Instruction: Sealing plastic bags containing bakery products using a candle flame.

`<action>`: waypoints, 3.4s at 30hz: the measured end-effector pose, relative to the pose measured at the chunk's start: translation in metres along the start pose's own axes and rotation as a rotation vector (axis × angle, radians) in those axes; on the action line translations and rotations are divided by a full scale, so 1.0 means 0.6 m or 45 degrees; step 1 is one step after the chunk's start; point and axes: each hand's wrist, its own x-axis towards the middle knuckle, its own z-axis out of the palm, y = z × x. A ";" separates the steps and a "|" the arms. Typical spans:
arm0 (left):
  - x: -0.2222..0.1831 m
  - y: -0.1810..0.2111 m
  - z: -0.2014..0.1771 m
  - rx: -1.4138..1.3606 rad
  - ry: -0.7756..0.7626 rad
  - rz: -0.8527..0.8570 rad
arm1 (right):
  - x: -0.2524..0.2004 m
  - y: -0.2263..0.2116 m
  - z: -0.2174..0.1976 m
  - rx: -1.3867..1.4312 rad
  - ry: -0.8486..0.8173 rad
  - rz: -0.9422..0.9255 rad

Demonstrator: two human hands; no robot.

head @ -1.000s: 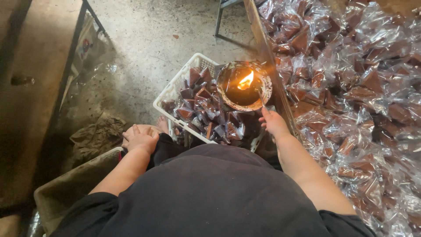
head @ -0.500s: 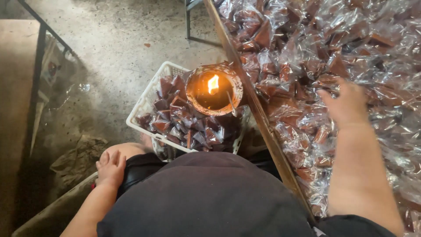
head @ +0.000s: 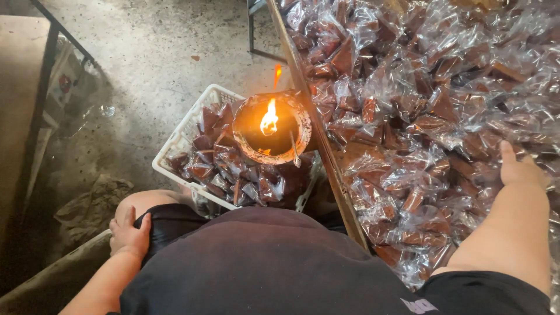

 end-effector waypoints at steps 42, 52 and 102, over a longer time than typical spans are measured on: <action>0.051 -0.027 -0.003 -0.075 -0.101 0.074 | -0.219 -0.160 -0.074 1.323 0.207 -0.407; -0.117 0.262 -0.017 -1.111 -0.889 0.898 | -0.565 -0.260 0.099 1.747 -0.607 -0.846; -0.183 0.265 0.140 -1.445 -1.348 0.460 | -0.537 -0.258 0.365 0.567 -0.757 -1.747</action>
